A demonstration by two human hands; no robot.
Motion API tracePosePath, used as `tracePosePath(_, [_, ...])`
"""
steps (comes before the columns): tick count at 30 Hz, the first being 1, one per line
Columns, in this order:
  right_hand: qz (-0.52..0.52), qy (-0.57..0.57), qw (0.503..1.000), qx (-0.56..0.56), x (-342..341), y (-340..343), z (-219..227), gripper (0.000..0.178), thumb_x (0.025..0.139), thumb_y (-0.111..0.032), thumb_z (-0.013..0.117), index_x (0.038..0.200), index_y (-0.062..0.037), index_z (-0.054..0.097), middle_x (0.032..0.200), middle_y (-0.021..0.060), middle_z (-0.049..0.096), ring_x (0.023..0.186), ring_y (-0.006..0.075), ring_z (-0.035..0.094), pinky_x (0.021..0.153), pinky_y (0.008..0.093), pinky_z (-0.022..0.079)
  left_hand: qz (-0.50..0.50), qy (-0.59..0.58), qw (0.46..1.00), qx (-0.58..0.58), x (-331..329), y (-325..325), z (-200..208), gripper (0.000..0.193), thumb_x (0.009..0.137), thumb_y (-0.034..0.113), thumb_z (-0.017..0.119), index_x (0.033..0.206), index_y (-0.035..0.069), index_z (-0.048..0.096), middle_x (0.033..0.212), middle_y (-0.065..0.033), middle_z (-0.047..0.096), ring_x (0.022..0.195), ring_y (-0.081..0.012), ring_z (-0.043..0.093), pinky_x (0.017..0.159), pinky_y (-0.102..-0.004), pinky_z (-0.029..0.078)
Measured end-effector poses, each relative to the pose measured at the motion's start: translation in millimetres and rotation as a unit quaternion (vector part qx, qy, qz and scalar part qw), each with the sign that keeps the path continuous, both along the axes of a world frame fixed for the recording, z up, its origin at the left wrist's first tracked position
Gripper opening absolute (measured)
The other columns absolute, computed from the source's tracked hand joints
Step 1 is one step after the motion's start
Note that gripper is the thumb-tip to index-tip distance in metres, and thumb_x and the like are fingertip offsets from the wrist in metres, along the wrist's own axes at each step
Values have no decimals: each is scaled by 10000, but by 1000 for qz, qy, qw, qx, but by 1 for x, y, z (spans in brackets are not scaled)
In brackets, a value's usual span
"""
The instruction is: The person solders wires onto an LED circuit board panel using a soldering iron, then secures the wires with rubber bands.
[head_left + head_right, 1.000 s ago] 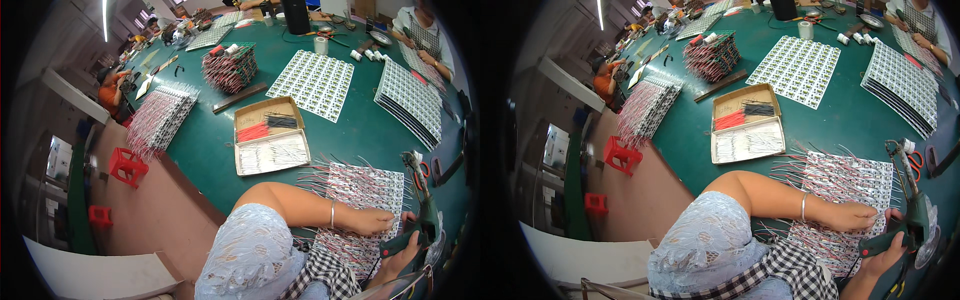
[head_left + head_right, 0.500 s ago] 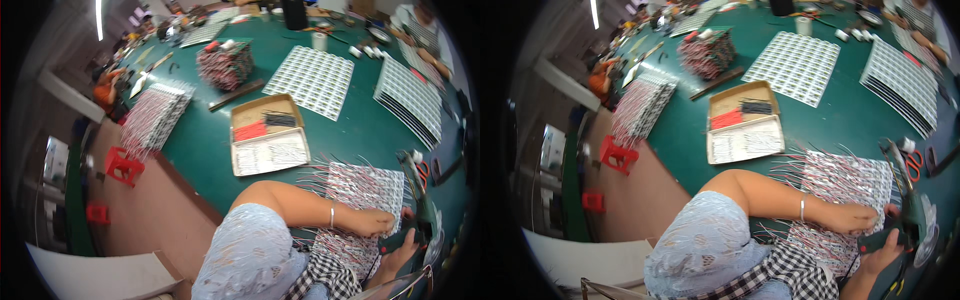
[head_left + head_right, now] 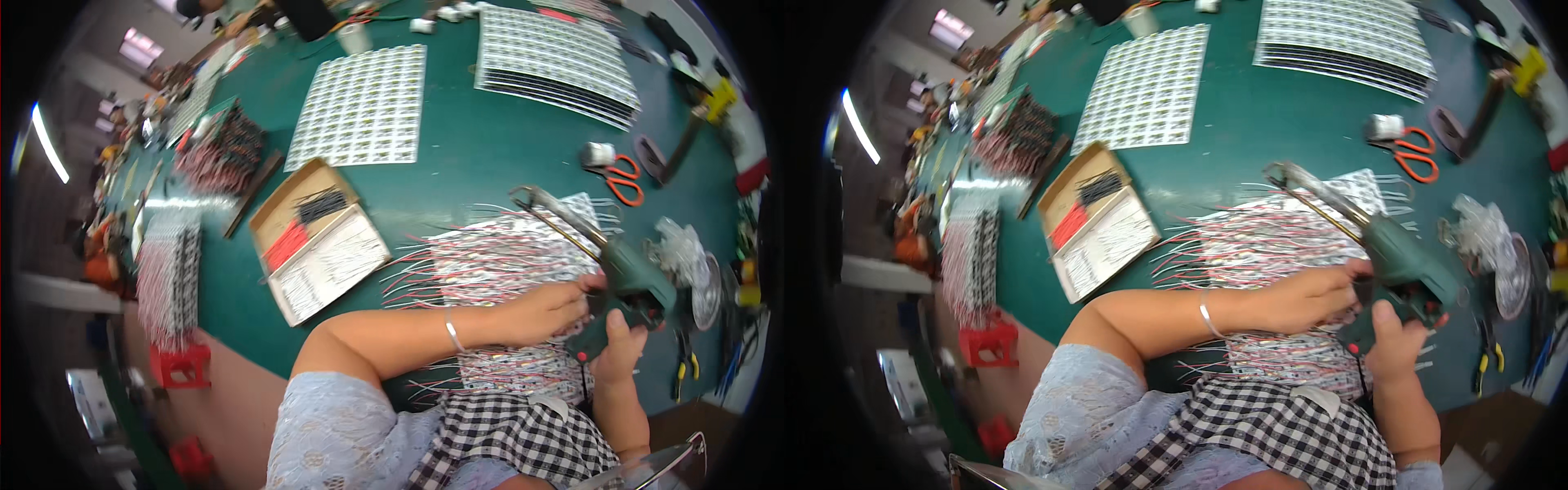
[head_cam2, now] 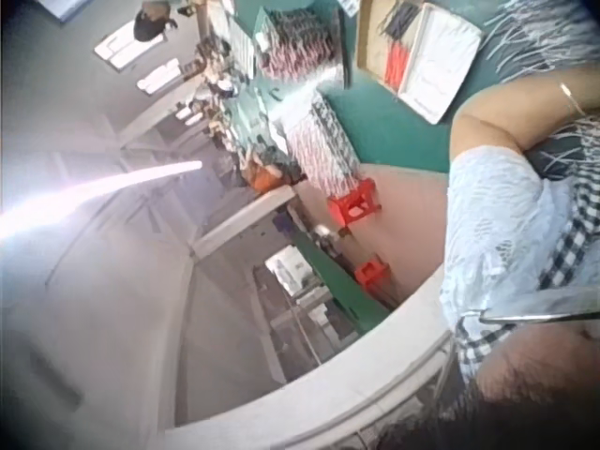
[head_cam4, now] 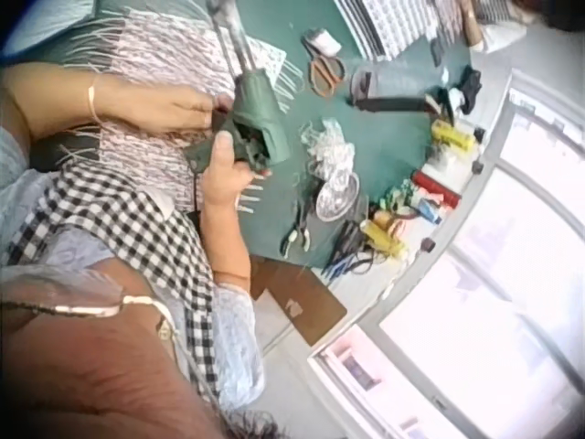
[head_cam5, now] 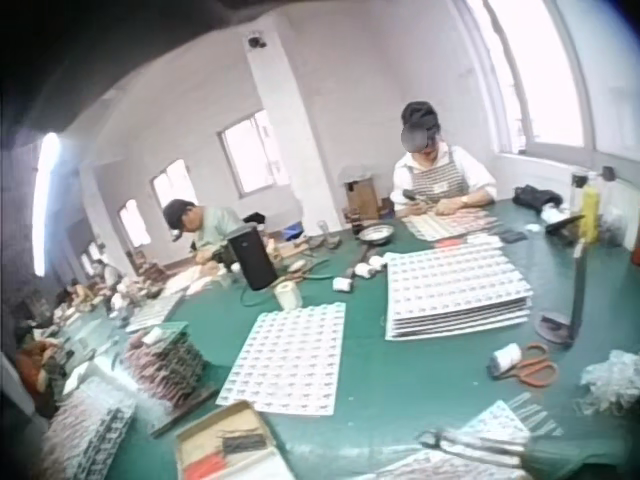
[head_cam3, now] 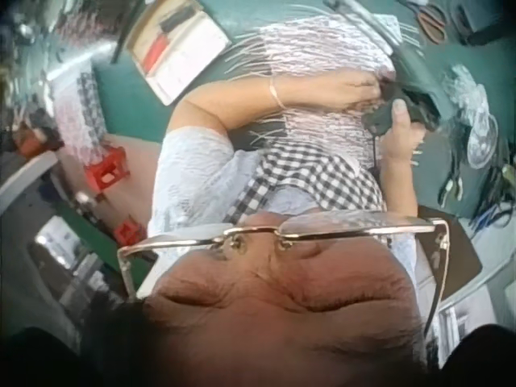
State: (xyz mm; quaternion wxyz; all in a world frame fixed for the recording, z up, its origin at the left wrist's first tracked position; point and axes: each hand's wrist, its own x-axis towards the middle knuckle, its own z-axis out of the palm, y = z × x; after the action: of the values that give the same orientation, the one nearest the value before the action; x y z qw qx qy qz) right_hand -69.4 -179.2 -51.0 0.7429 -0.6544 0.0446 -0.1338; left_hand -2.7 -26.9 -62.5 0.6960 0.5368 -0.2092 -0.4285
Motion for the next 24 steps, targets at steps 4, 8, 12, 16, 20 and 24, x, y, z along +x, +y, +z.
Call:
tracePosePath(4, [40, -53, 997, -30, 3, -6, 19, 414, 884, -187, 477, 1173, 108, 483, 1131, 194, 572, 1066, 256, 549, 968, 383, 398, 24, -154, 988, -4, -2, -8, -11, 292, 977, 278, 393, 935, 29, 539, 792, -72, 572, 780, -168, 562, 707, -331, 464])
tracePosePath(8, [52, -40, 998, -8, 8, -17, 16, 541, 881, -290, 510, 1232, 113, 420, 1144, 207, 550, 1085, 277, 524, 985, 415, 373, 7, -96, 995, 3, 3, -16, -20, 323, 975, 292, 392, 1019, 21, 561, 875, -112, 612, 818, -216, 580, 785, -355, 461])
tracePosePath(12, [43, -28, 998, 27, 5, -5, 7, 533, 887, -274, 500, 1252, 102, 405, 1152, 206, 548, 1086, 276, 524, 974, 412, 382, 80, -167, 976, -117, 2, -13, -14, 365, 970, 201, 367, 1283, 48, 477, 1047, -129, 615, 950, -189, 572, 881, -342, 446])
tracePosePath(16, [76, 10, 997, 30, 9, -3, 12, 521, 889, -265, 511, 1259, 86, 402, 1165, 195, 544, 1091, 263, 521, 934, 384, 414, 66, -154, 983, -80, 3, -14, -14, 341, 950, 157, 376, 1248, 47, 499, 970, -120, 615, 899, -205, 587, 813, -354, 458])
tracePosePath(20, [39, 9, 999, 36, 7, -3, 20, 521, 887, -266, 509, 1259, 82, 397, 1139, 197, 548, 1074, 262, 525, 925, 383, 416, -12, -230, 973, 17, 5, -13, -21, 344, 950, 157, 389, 1268, 53, 468, 803, -60, 569, 682, -184, 553, 647, -344, 453])
tracePosePath(24, [37, -17, 999, 0, 8, 0, 28, 533, 875, -276, 516, 1253, 81, 400, 1132, 203, 547, 1057, 267, 531, 933, 393, 408, -36, -142, 989, 29, 7, -4, -4, 370, 961, 176, 385, 1314, 79, 437, 756, -10, 517, 621, -121, 489, 582, -307, 428])
